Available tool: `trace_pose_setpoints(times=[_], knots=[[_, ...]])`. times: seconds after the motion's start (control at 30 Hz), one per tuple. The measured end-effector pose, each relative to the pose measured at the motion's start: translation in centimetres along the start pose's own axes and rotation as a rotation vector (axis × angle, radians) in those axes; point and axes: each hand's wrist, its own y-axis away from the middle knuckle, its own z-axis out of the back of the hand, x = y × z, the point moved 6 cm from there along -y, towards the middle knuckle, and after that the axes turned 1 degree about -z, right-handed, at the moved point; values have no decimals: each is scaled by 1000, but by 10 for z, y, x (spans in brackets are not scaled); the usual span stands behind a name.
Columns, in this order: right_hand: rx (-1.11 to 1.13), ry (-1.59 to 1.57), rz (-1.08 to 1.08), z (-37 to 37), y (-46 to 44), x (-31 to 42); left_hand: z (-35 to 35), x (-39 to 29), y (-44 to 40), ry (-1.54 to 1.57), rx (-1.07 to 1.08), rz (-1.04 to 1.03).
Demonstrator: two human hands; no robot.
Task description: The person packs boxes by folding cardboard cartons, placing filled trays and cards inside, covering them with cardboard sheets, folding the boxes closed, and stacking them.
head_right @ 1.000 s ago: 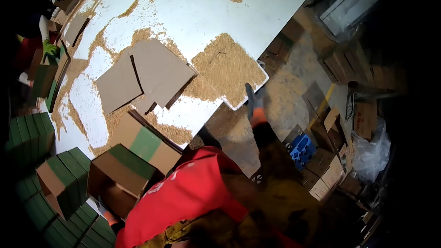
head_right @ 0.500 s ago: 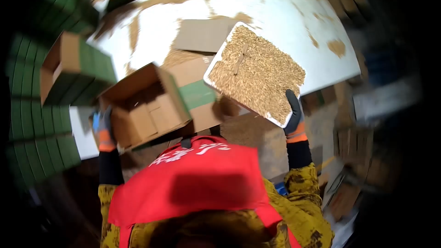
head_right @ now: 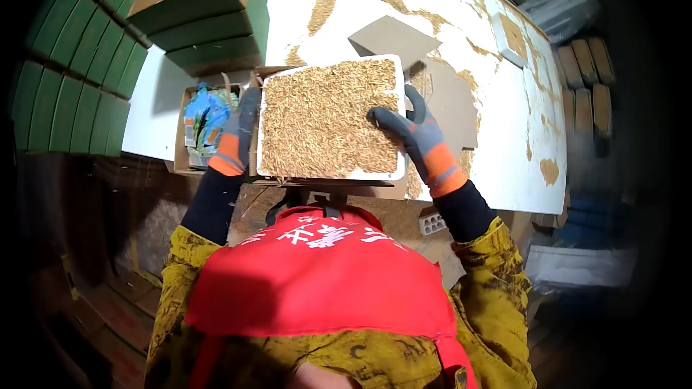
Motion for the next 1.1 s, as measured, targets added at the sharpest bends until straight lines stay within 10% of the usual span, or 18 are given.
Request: trace_pose_setpoints(times=[0.03,0.1,0.17,0.3,0.37,0.53,0.77,0.9,0.97,1.1], knots=[[15,23,-5,-5,3,9,-64,-38,37,-762,-84,-107],[87,268,-14,3,-11,9,-64,-36,37,-1096,-86,-52],[128,573,85,2,-32,4,-10,-1,6,-658,-115,86],[304,1295,-47,-7,-48,5,6,-21,1,-887,12,-218],[366,1728,6,-22,-56,-7,-26,-67,35,-731,-144,28],[409,2112,120,-37,-92,-44,73,-148,58,-1113,-498,-458],[438,2058,339,-58,-105,-82,80,-174,64,-2162,-667,30],[317,1034,469,-55,-58,-15,96,-146,41,-2584,-350,-81],[43,599,425,-10,-53,8,119,-143,31,-2476,-414,-40],[-375,751,202,147,-115,-84,148,-149,28,-2440,-408,-143]])
